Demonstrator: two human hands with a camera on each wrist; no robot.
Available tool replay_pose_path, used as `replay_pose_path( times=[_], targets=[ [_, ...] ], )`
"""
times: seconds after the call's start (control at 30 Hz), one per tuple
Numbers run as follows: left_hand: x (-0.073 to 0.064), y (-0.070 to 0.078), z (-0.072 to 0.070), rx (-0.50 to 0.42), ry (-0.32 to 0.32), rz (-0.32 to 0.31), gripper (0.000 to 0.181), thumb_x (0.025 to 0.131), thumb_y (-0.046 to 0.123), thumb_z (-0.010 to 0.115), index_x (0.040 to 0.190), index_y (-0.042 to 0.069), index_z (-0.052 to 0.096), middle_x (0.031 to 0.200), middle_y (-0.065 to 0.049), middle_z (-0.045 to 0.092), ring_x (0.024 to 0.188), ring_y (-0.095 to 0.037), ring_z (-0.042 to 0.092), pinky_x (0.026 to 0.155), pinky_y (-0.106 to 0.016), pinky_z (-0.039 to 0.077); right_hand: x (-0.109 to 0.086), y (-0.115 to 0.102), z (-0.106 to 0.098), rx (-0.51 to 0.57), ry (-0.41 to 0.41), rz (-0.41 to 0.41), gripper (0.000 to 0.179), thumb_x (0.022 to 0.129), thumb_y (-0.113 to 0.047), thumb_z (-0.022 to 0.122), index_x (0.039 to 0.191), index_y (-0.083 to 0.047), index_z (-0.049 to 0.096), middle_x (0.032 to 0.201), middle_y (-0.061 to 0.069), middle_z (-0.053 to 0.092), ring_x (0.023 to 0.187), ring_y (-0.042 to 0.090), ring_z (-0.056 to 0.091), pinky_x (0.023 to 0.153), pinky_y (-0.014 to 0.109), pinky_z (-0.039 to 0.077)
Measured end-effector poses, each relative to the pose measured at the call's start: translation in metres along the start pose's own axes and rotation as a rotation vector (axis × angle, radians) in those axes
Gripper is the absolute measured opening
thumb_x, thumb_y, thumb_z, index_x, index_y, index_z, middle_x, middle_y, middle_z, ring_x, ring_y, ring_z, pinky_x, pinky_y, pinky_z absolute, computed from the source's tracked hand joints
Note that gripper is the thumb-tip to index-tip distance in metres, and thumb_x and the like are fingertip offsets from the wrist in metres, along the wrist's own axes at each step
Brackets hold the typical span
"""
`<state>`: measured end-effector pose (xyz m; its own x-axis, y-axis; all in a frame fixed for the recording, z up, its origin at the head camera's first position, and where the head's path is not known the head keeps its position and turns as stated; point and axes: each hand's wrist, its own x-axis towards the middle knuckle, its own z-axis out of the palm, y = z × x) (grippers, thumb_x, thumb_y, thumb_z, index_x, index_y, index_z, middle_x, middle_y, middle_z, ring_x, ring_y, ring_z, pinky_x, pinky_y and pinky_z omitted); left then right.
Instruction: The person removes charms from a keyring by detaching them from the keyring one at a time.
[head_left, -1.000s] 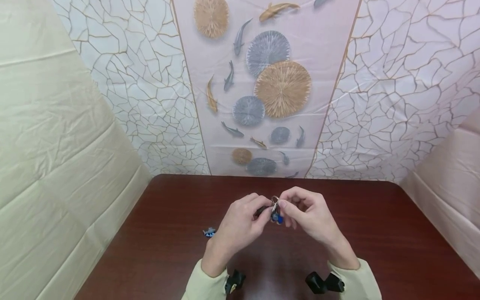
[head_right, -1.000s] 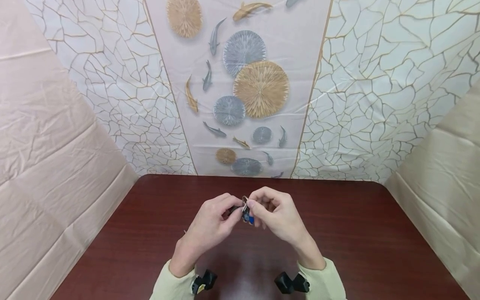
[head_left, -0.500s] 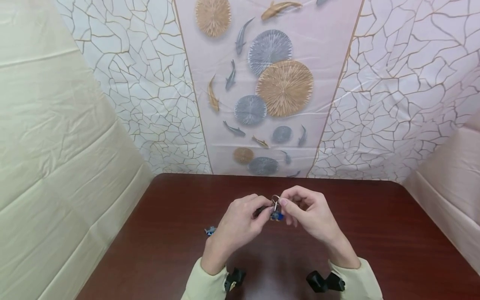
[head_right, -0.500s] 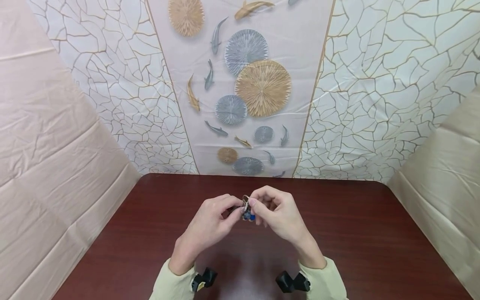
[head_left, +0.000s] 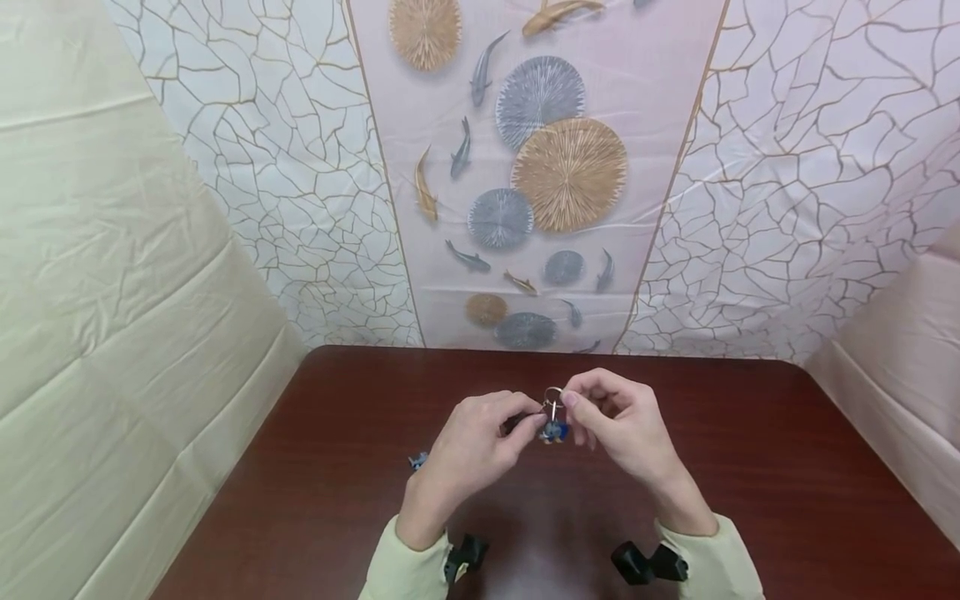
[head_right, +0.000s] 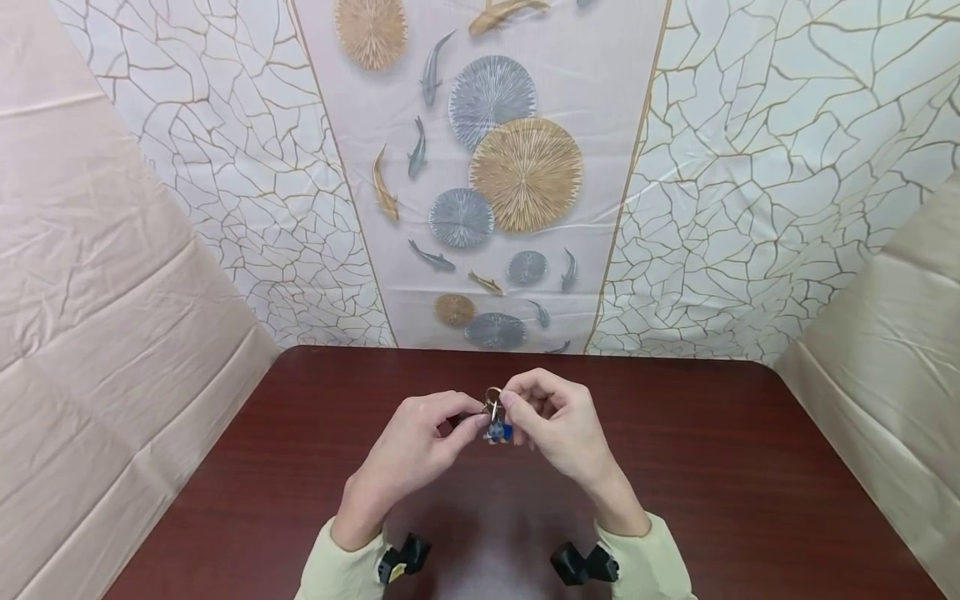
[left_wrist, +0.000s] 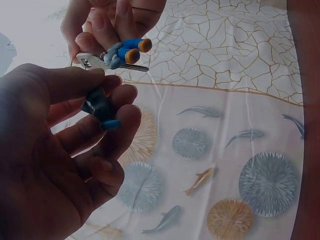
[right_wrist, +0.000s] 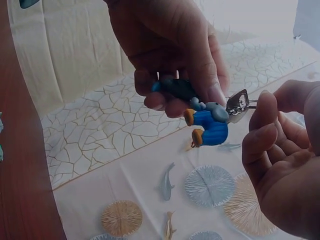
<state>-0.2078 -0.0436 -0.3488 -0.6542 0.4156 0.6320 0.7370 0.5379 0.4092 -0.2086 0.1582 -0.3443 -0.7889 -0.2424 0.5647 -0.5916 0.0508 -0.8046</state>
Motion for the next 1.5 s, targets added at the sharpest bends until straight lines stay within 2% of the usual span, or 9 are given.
replay_pose_path(
  times=[0.3,0.53,0.63,0.73,0.9,1.0,1.17,1.4,1.5],
  targets=[
    [-0.001,0.000,0.002,-0.003,-0.020,0.004,0.005,0.091,0.020,0.068,0.092,0.019,0.073,0.079,0.011,0.067,0.064,-0.004,0.054,0.061,-0.012,0.040,-0.001,0.003,0.004,0.012,0.036,-0.035,0.007,0.091,0.007,0.060,0.090,0.001,0.062,0.062,0.002,0.058,0.045,0.017,0.052,0.038,0.027,0.041],
    [-0.001,0.001,0.002,0.025,-0.022,0.030,0.005,0.090,0.020,0.069,0.090,0.017,0.074,0.078,0.009,0.068,0.065,-0.004,0.056,0.062,-0.014,0.043,-0.002,0.004,0.009,0.006,0.054,-0.038,0.001,0.091,0.006,0.061,0.090,0.005,0.061,0.064,0.001,0.058,0.046,0.021,0.052,0.038,0.027,0.041],
    [-0.001,0.003,0.002,0.059,-0.029,0.035,0.004,0.090,0.019,0.070,0.090,0.018,0.074,0.076,0.009,0.066,0.064,-0.005,0.055,0.062,-0.016,0.043,-0.002,0.005,0.011,0.006,0.061,-0.041,0.002,0.091,0.005,0.061,0.090,0.007,0.061,0.062,0.003,0.057,0.045,0.018,0.052,0.037,0.027,0.041],
    [-0.001,0.006,0.003,0.142,-0.076,0.041,0.005,0.090,0.020,0.069,0.090,0.020,0.074,0.074,0.010,0.065,0.065,-0.005,0.055,0.061,-0.020,0.045,-0.002,0.004,0.013,0.000,0.079,-0.048,0.004,0.091,0.004,0.061,0.089,0.007,0.061,0.061,0.004,0.057,0.045,0.017,0.052,0.037,0.027,0.040],
    [0.000,0.008,0.012,0.224,-0.134,0.034,0.006,0.091,0.022,0.067,0.089,0.021,0.073,0.072,0.010,0.062,0.064,-0.005,0.053,0.059,-0.022,0.044,-0.003,0.000,0.011,-0.025,0.096,-0.052,0.002,0.091,0.004,0.061,0.089,0.005,0.061,0.061,0.004,0.057,0.044,0.022,0.051,0.037,0.026,0.040],
    [0.001,0.008,0.014,0.177,-0.145,0.010,0.006,0.091,0.020,0.066,0.089,0.020,0.072,0.072,0.010,0.062,0.063,-0.004,0.050,0.058,-0.019,0.041,-0.003,-0.001,0.008,-0.023,0.088,-0.047,0.004,0.091,0.005,0.061,0.089,0.002,0.062,0.061,0.005,0.057,0.044,0.020,0.051,0.038,0.026,0.040],
    [0.001,0.003,0.012,0.041,-0.171,-0.046,0.006,0.091,0.018,0.067,0.091,0.019,0.073,0.076,0.009,0.063,0.066,-0.003,0.050,0.062,-0.015,0.040,-0.002,0.002,0.003,-0.024,0.078,-0.016,0.003,0.092,0.002,0.062,0.089,0.003,0.063,0.064,0.012,0.057,0.047,0.012,0.054,0.039,0.027,0.042],
    [0.001,-0.014,0.012,-0.083,-0.215,-0.120,0.008,0.092,0.019,0.066,0.094,0.018,0.074,0.078,0.009,0.064,0.069,-0.001,0.055,0.065,-0.015,0.046,0.000,0.004,-0.001,-0.065,0.070,0.005,0.004,0.092,0.002,0.062,0.090,-0.002,0.064,0.065,0.005,0.060,0.046,0.023,0.053,0.040,0.027,0.043],
    [0.001,-0.022,0.013,-0.122,-0.249,-0.168,0.008,0.093,0.020,0.066,0.093,0.018,0.074,0.075,0.010,0.063,0.066,-0.001,0.055,0.063,-0.017,0.046,0.000,0.004,-0.002,-0.071,0.063,0.013,0.005,0.092,0.001,0.062,0.091,-0.003,0.065,0.065,0.008,0.060,0.047,0.025,0.053,0.041,0.027,0.043]
  ],
)
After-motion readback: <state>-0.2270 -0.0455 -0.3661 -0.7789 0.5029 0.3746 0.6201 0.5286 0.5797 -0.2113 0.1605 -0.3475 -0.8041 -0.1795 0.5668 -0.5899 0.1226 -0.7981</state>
